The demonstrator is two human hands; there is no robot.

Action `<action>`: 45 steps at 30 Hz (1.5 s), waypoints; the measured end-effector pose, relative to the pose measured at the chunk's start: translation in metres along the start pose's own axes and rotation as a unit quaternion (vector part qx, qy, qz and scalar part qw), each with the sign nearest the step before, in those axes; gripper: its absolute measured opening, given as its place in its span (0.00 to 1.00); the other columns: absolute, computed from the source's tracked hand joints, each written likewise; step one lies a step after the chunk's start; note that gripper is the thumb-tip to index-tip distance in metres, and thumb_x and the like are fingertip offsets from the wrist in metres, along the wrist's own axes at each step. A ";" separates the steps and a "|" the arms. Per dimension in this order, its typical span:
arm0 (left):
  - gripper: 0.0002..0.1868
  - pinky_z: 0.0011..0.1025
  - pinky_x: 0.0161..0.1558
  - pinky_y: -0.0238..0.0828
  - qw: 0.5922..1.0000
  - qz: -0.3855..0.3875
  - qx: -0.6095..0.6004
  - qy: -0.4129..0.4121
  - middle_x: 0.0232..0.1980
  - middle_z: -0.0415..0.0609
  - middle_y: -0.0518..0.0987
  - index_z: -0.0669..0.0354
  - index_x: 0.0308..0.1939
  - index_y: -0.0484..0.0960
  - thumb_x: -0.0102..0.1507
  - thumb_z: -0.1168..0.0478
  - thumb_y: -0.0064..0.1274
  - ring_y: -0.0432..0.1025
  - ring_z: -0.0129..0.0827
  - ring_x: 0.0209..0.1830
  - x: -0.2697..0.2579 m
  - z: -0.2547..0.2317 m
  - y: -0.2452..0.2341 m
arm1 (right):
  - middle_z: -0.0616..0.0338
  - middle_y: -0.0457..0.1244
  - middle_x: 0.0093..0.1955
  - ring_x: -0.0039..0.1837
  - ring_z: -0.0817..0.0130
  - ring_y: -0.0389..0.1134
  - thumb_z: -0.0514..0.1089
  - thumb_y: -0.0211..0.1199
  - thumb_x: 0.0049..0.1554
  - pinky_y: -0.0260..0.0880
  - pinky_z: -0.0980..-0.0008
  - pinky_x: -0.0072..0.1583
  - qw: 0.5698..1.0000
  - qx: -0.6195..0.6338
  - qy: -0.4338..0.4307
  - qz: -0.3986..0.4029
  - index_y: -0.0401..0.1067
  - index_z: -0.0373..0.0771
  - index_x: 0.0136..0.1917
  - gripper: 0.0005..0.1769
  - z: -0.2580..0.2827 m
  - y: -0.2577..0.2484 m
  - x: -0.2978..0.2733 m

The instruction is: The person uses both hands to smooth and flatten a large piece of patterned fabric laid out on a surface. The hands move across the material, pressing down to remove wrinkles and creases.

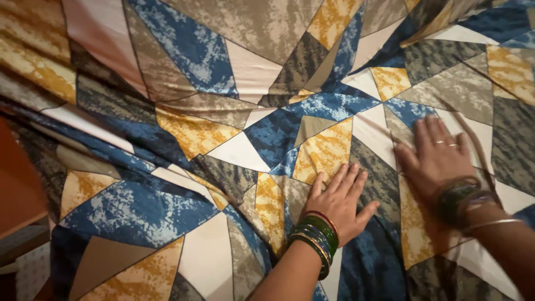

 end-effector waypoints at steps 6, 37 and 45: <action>0.38 0.54 0.76 0.29 0.997 0.009 -0.037 -0.073 0.83 0.48 0.52 0.54 0.79 0.55 0.70 0.39 0.30 0.43 0.35 0.83 -0.008 0.038 -0.016 | 0.54 0.42 0.83 0.82 0.61 0.38 0.66 0.42 0.60 0.37 0.48 0.75 0.977 0.086 -0.186 -0.052 0.48 0.41 0.79 0.43 0.086 0.004 -0.039; 0.44 0.70 0.73 0.20 0.956 0.127 0.007 -0.264 0.85 0.38 0.38 0.26 0.79 0.47 0.61 0.29 0.41 0.33 0.49 0.84 0.049 0.180 -0.071 | 0.62 0.37 0.84 0.84 0.54 0.32 0.77 0.41 0.58 0.29 0.25 0.74 0.990 0.044 -0.080 0.107 0.43 0.63 0.82 0.44 0.188 0.008 0.144; 0.46 0.66 0.74 0.18 0.954 0.146 -0.002 -0.263 0.85 0.38 0.36 0.27 0.80 0.47 0.60 0.28 0.41 0.31 0.49 0.84 0.054 0.186 -0.075 | 0.61 0.29 0.89 0.88 0.45 0.25 0.66 0.64 0.52 0.32 0.23 0.74 0.942 -0.126 -0.172 0.260 0.49 0.77 0.80 0.47 0.206 -0.039 0.126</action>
Point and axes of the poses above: each hand's wrist, its own x-axis towards the middle knuckle, its own y-axis out of the palm, z = x × y, the point moved 6 cm from there along x, towards the middle knuckle
